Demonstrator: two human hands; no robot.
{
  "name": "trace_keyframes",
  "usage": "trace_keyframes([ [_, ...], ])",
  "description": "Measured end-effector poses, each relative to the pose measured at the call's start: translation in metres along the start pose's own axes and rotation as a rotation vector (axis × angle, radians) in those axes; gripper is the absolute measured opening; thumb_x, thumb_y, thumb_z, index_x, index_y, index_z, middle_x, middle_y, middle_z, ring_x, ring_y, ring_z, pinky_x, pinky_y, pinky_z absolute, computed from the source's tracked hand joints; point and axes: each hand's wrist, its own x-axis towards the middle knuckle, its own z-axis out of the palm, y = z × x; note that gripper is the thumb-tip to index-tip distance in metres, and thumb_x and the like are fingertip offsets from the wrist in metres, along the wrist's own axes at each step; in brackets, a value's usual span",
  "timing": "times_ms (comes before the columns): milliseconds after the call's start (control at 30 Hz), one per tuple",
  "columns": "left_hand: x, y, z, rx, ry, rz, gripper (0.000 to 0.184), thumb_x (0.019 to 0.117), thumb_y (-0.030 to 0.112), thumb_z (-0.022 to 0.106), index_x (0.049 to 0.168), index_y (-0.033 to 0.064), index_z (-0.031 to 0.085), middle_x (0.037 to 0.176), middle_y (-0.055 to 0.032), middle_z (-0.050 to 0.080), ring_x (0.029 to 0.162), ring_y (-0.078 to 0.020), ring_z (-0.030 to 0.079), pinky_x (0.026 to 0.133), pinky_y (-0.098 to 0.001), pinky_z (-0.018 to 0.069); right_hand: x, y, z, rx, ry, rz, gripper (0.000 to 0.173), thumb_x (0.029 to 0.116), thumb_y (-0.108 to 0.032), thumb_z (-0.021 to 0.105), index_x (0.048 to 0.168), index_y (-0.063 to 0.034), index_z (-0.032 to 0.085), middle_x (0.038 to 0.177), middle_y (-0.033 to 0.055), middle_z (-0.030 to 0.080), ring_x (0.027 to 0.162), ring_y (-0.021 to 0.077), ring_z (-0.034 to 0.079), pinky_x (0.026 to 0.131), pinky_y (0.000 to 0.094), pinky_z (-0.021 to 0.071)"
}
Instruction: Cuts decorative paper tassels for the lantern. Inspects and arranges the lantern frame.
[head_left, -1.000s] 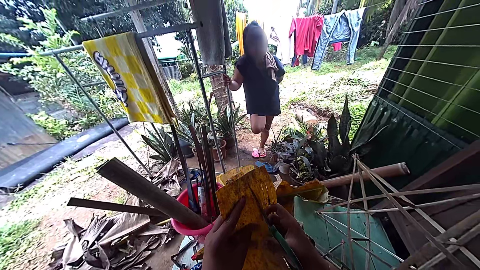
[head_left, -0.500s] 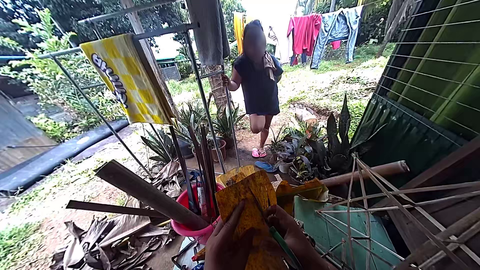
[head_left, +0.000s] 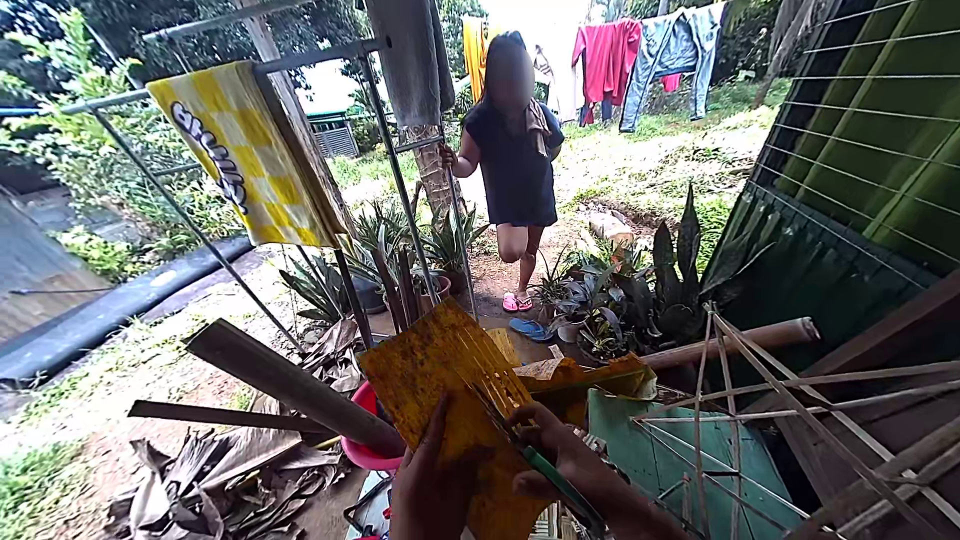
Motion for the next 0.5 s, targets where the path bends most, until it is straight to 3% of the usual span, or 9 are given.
trace_keyframes([
  [67,0.013,-0.007,-0.010,0.031,0.070,0.005,0.070,0.0857,0.010,0.078,0.148,-0.0028,0.049,0.147,-0.0111,0.056,0.127,-0.0058,0.059,0.106,-0.0224,0.0495,-0.001,0.008,-0.003,-0.035,-0.012,-0.010,0.079,0.0788,-0.048,0.086,0.134,-0.0091,0.045,0.092,-0.0020,0.067,0.076,0.0053,0.066,0.068,0.0244,0.0572],
  [200,0.021,-0.020,-0.029,0.089,0.170,-0.074,0.070,0.0859,0.007,0.077,0.149,-0.0017,0.048,0.139,-0.0130,0.062,0.113,-0.0089,0.067,0.093,-0.0254,0.0584,-0.010,0.023,-0.009,-0.222,0.102,-0.026,0.073,0.0780,-0.050,0.086,0.129,-0.0079,0.054,0.087,-0.0016,0.066,0.070,0.0056,0.064,0.062,0.0224,0.0553],
  [300,0.012,-0.022,-0.041,0.096,0.210,-0.141,0.073,0.0863,0.007,0.076,0.152,0.0036,0.045,0.141,-0.0121,0.060,0.112,-0.0115,0.068,0.092,-0.0286,0.0596,-0.018,0.033,-0.017,-0.482,0.149,0.005,0.071,0.0756,-0.058,0.083,0.124,-0.0106,0.062,0.089,-0.0036,0.067,0.072,0.0027,0.063,0.063,0.0202,0.0543],
  [367,0.008,-0.022,-0.048,0.068,0.235,-0.152,0.075,0.0868,0.004,0.075,0.154,0.0055,0.043,0.142,-0.0113,0.059,0.106,-0.0130,0.071,0.085,-0.0307,0.0630,-0.024,0.038,-0.018,-0.596,0.130,0.010,0.068,0.0753,-0.059,0.082,0.122,-0.0119,0.066,0.092,-0.0035,0.069,0.075,0.0011,0.062,0.066,0.0197,0.0538],
  [500,0.003,-0.020,-0.062,0.119,0.310,-0.181,0.080,0.0864,0.003,0.077,0.157,0.0121,0.040,0.147,-0.0068,0.056,0.106,-0.0084,0.070,0.085,-0.0257,0.0622,-0.033,0.055,-0.016,-0.647,0.044,-0.076,0.067,0.0766,-0.057,0.083,0.122,-0.0094,0.069,0.103,0.0009,0.070,0.085,0.0010,0.064,0.074,0.0185,0.0555],
])
